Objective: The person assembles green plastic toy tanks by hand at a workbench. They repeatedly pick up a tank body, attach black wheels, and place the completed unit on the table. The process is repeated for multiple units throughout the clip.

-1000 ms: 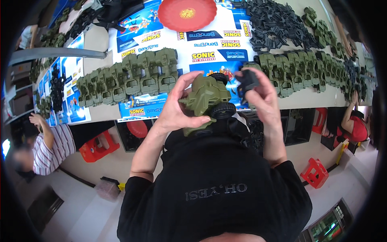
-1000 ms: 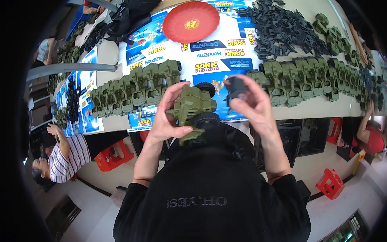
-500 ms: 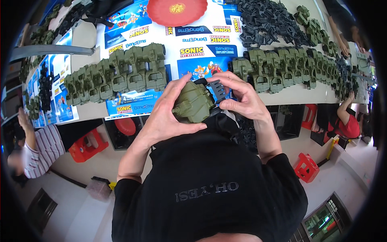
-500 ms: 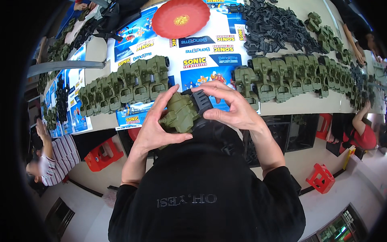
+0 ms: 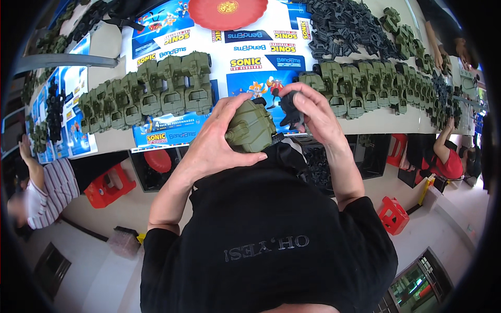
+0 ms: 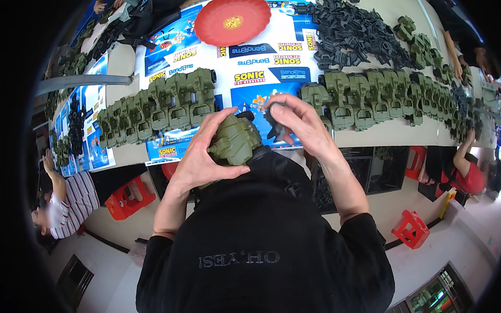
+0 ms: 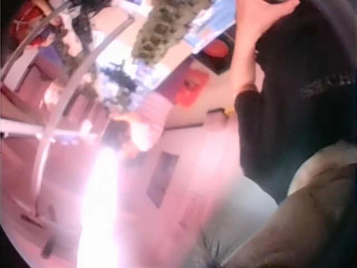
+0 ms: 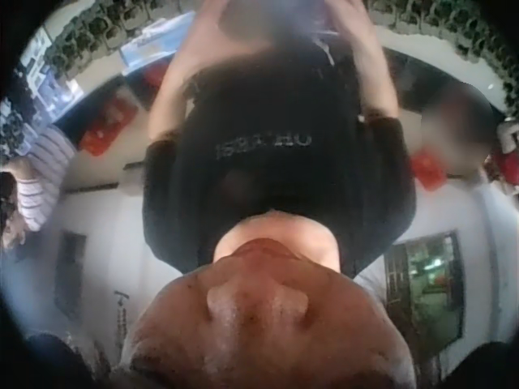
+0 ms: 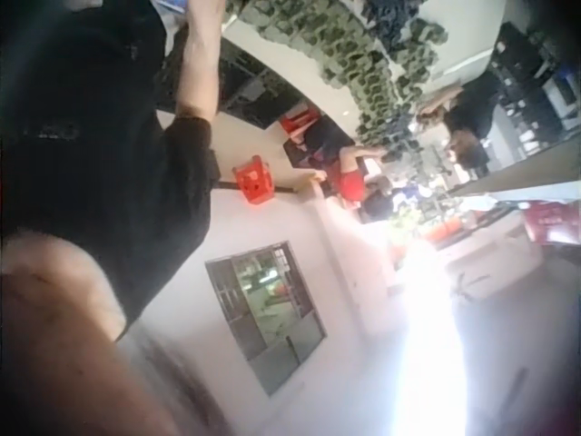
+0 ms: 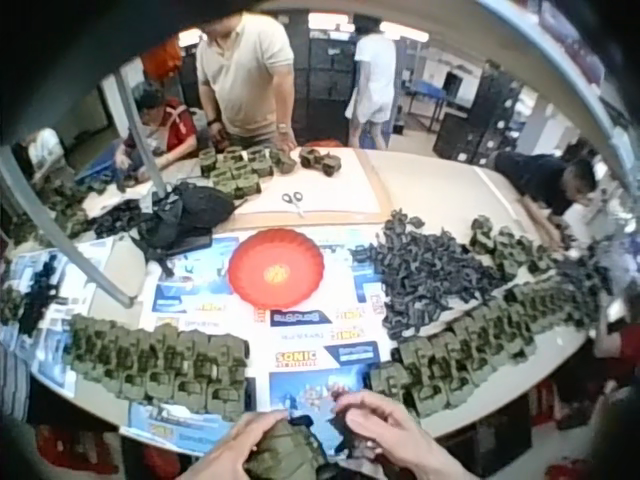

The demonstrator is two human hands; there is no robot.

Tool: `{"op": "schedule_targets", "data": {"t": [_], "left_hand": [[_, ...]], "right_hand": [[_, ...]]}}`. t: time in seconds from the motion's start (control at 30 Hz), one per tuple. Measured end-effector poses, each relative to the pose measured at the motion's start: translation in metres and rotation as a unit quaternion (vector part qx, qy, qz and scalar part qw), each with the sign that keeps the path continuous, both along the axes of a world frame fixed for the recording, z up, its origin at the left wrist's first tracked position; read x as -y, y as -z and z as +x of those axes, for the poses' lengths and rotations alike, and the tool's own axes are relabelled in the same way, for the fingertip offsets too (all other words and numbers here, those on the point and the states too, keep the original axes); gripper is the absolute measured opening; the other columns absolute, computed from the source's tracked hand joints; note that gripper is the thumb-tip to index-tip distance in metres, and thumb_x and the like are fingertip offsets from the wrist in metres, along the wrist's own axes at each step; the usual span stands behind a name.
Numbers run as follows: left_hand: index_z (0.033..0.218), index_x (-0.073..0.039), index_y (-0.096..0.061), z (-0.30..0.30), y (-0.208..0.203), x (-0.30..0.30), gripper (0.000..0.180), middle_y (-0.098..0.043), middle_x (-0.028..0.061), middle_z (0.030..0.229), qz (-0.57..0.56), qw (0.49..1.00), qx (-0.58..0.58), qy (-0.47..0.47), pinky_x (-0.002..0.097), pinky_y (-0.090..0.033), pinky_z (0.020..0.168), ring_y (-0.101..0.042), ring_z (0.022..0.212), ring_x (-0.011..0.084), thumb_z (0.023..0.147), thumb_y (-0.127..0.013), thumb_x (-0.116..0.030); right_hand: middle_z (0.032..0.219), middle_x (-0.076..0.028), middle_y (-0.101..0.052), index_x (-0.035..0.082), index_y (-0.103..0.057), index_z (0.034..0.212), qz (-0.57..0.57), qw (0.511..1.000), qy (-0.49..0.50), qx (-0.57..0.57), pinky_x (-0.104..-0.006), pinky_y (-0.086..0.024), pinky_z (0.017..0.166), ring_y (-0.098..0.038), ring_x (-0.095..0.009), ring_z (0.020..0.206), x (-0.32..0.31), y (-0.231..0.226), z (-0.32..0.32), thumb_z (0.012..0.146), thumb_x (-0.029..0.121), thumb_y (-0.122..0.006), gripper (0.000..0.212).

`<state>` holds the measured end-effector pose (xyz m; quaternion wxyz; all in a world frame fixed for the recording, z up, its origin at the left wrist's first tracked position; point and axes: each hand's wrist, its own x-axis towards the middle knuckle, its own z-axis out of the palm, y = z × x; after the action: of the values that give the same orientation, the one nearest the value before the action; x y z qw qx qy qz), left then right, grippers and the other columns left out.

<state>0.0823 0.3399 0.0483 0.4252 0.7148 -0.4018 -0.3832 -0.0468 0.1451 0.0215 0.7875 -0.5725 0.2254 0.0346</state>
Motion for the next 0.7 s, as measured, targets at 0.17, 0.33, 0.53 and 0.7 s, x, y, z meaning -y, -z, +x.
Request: {"op": "schedule_targets", "data": {"t": [0.17,0.33,0.53,0.7], "left_hand": [[0.133,-0.007,-0.037,-0.003,-0.004,0.005,0.091,-0.044,0.0156,0.123,0.005,0.999,-0.001,0.032,0.0390,-0.039,0.097,-0.047,0.114,0.0314,0.057,-0.082,-0.028],[0.133,-0.006,-0.038,0.004,0.005,0.001,0.092,-0.045,0.0156,0.124,-0.009,0.999,-0.038,0.031,0.0385,-0.038,0.098,-0.047,0.116,0.0304,0.056,-0.082,-0.028],[0.134,-0.004,-0.036,0.011,0.011,-0.005,0.095,-0.046,0.0176,0.127,0.005,0.996,-0.089,-0.003,0.0384,-0.038,0.098,-0.048,0.117,0.0302,0.056,-0.083,-0.029],[0.134,-0.004,-0.037,0.010,0.015,-0.008,0.095,-0.051,0.0121,0.123,0.021,0.997,-0.072,-0.010,0.0354,-0.038,0.094,-0.050,0.112,0.0235,0.053,-0.083,-0.024]], "right_hand": [[0.062,-0.002,-0.057,0.002,-0.062,0.092,-0.243,0.968,0.031,-0.044,-0.0266,-0.038,0.047,-0.046,-0.012,0.047,-0.023,0.002,0.005,0.088,0.028,-0.060,0.026],[0.084,-0.011,-0.062,0.001,-0.065,0.092,-0.423,0.887,0.133,0.128,-0.0318,-0.046,0.062,-0.058,-0.021,0.069,-0.037,0.003,0.016,0.084,0.023,-0.064,0.024],[0.117,-0.014,-0.051,0.005,-0.046,0.129,-0.388,0.888,-0.093,0.229,-0.0341,-0.047,0.080,-0.056,-0.027,0.096,-0.017,0.001,0.004,0.079,0.020,-0.068,0.056],[0.103,-0.012,-0.056,0.003,-0.052,0.125,-0.408,0.897,-0.077,0.153,-0.0308,-0.045,0.075,-0.056,-0.024,0.088,-0.012,-0.003,-0.002,0.082,0.009,-0.062,0.044]]}}
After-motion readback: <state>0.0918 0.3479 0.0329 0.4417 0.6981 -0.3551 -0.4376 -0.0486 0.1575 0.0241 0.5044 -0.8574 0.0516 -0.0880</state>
